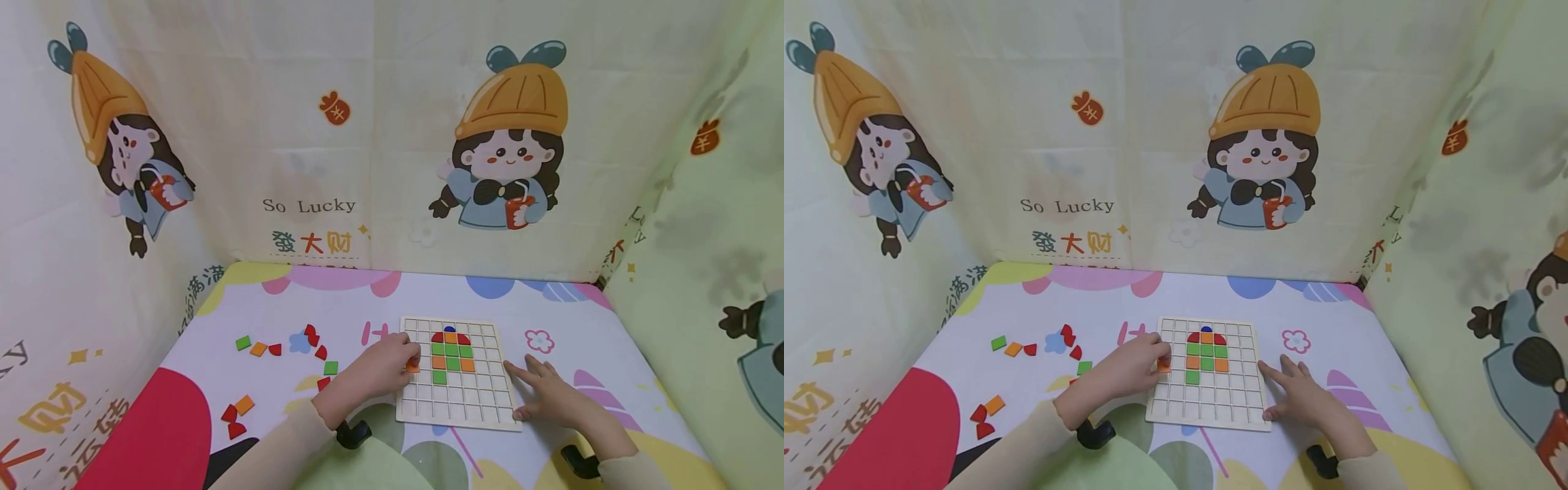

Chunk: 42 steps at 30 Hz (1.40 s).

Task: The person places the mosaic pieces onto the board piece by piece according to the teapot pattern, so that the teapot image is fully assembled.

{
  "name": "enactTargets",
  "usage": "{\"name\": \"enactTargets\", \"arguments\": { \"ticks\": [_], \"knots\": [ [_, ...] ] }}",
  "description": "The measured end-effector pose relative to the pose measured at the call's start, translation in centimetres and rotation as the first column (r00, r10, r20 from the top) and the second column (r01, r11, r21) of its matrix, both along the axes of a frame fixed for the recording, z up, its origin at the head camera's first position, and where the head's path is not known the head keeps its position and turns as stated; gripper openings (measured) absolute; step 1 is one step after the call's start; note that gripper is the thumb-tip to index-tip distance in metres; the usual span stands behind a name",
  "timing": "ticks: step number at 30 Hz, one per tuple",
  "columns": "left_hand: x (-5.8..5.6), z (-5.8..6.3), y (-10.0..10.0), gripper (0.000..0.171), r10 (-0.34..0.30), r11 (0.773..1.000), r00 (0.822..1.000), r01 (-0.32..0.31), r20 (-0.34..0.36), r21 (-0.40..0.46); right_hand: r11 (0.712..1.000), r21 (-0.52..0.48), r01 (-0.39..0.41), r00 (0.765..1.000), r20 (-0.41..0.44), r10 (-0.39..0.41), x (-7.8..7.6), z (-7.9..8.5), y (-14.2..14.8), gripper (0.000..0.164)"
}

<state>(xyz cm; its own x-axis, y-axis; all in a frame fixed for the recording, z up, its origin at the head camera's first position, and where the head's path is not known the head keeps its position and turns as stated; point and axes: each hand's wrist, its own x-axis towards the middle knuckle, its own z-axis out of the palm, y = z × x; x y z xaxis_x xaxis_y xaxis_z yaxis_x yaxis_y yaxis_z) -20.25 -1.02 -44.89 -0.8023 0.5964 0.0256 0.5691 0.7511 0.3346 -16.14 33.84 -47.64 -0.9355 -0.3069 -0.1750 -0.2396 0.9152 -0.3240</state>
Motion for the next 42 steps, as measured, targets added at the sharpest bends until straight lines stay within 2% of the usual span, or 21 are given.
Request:
{"name": "enactTargets", "arguments": {
  "ticks": [12, 17, 27, 42],
  "knots": [
    [-0.6, -1.8, 3.5, 0.014, -0.071, 0.997, 0.997, 0.071, -0.002, -0.006, 1.0, -0.003, 0.012, 1.0, 0.027, -0.012, 0.0, 0.1, 0.0, 0.096],
    [-0.8, -2.2, 4.5, 0.016, -0.094, 0.996, 0.996, 0.094, -0.011, 0.01, 1.0, -0.003, 0.022, 0.999, 0.036, -0.022, 0.0, -0.1, 0.1, 0.098],
    [-1.3, -2.7, 6.3, 0.017, -0.11, 0.994, 0.994, 0.109, -0.025, -0.011, 1.0, 0.009, 0.012, 0.999, 0.032, -0.013, -0.1, -0.1, 0.0, 0.098],
    [-1.6, -4.1, 7.5, 0.017, -0.156, 0.985, 0.976, 0.142, -0.153, -0.103, 1.0, -0.009, 0.005, 1.0, 0.02, -0.005, 0.1, 0.3, -0.2, 0.097]
  ]
}}
